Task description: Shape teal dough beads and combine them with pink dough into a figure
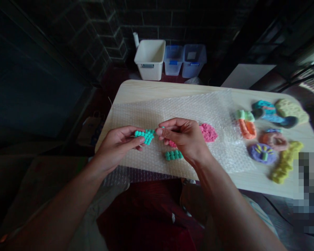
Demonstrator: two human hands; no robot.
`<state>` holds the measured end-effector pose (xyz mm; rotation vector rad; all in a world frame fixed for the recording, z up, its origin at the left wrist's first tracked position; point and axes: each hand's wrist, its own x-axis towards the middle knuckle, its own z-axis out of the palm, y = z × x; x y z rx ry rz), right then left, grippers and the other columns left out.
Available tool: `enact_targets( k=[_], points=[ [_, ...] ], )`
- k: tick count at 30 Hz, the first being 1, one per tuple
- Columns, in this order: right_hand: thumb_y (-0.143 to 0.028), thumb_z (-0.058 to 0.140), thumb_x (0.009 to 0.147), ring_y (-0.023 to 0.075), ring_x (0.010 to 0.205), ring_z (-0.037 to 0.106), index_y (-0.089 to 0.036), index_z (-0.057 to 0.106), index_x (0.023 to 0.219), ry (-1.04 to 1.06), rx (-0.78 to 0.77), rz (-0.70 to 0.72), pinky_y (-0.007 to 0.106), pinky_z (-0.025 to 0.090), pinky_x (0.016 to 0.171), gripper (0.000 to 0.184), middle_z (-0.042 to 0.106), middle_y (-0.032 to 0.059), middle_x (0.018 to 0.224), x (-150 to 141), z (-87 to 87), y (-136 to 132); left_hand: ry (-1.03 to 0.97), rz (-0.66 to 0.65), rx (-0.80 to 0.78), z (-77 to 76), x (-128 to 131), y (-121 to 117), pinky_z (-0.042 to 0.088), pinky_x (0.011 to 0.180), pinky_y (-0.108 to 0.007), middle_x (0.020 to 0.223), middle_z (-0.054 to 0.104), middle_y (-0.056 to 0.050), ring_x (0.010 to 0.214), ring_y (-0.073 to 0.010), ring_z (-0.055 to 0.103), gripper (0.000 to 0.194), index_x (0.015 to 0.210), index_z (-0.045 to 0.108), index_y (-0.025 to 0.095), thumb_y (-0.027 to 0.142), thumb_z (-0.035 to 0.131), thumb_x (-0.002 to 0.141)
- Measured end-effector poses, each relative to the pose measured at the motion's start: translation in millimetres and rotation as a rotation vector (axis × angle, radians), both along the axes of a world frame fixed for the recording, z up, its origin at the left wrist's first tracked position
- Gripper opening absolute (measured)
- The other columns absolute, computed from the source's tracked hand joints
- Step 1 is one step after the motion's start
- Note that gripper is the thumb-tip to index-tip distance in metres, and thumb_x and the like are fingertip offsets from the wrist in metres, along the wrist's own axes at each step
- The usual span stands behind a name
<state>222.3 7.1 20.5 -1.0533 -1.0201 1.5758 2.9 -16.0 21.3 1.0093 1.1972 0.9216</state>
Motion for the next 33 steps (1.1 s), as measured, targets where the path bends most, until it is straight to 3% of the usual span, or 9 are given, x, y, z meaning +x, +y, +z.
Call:
enact_targets(
  k=[3,6,14,19,22,28,33],
  points=[
    [-0.033,0.102,0.07,0.0108,0.047,0.055,-0.019,0.079,0.075,-0.024,0.041,-0.022,0.025,0.039,0.041,0.027,0.071,0.0014,0.06,-1,2.1,0,0.011,-0.001,0.005,-0.3,0,0,0.062,0.069,-0.03,0.093,0.08,-0.007,0.079,-0.0194,0.076,0.027,0.1,0.078,0.016,0.031,0.089,0.08],
    [-0.037,0.101,0.072,0.0087,0.046,0.05,-0.019,0.078,0.073,-0.045,0.061,-0.058,0.024,0.035,0.041,0.029,0.066,-0.0007,0.058,-2,2.1,1,0.021,-0.002,0.005,-0.3,-1,-1,0.061,0.068,-0.029,0.093,0.081,-0.007,0.078,-0.019,0.076,0.027,0.102,0.078,0.016,0.031,0.089,0.081],
    [-0.046,0.082,0.091,0.0104,0.062,0.052,-0.02,0.083,0.107,-0.141,0.158,-0.042,0.025,0.041,0.052,0.03,0.067,0.0008,0.081,0,-5.1,3,0.097,0.041,-0.029,2.2,2,-2,0.058,0.066,-0.026,0.088,0.082,-0.006,0.073,-0.0177,0.073,0.03,0.099,0.083,0.019,0.036,0.094,0.077],
    [-0.037,0.072,0.099,0.0101,0.054,0.038,-0.021,0.079,0.112,-0.165,0.19,-0.032,0.026,0.031,0.048,0.022,0.047,-0.0055,0.065,1,-7.5,4,0.136,0.039,-0.027,-2.2,0,-2,0.058,0.069,-0.023,0.087,0.082,-0.004,0.076,-0.0172,0.073,0.033,0.1,0.085,0.022,0.041,0.095,0.076],
    [-0.04,0.079,0.093,0.0098,0.054,0.041,-0.02,0.078,0.106,-0.138,0.192,-0.05,0.026,0.032,0.047,0.024,0.053,-0.0046,0.068,0,-7.9,5,0.146,0.034,-0.043,-3.8,-1,-2,0.058,0.071,-0.023,0.087,0.082,-0.002,0.078,-0.0178,0.073,0.034,0.1,0.084,0.024,0.042,0.096,0.074],
    [-0.055,0.097,0.069,0.0094,0.058,0.051,-0.018,0.074,0.092,-0.05,0.124,-0.041,0.025,0.039,0.048,0.049,0.07,0.0004,0.079,-1,-7.2,6,0.144,0.025,-0.053,-6.7,-2,-2,0.058,0.073,-0.025,0.087,0.081,-0.002,0.08,-0.018,0.073,0.034,0.099,0.083,0.024,0.042,0.096,0.074],
    [-0.068,0.079,0.087,0.0077,0.051,0.047,-0.018,0.068,0.076,-0.13,0.086,-0.027,0.024,0.034,0.045,0.052,0.064,-0.0014,0.066,-2,0.2,4,0.151,0.006,-0.018,-9.5,-4,-2,0.058,0.072,-0.024,0.09,0.082,-0.003,0.08,-0.0176,0.073,0.032,0.102,0.084,0.024,0.043,0.093,0.078]
  ],
)
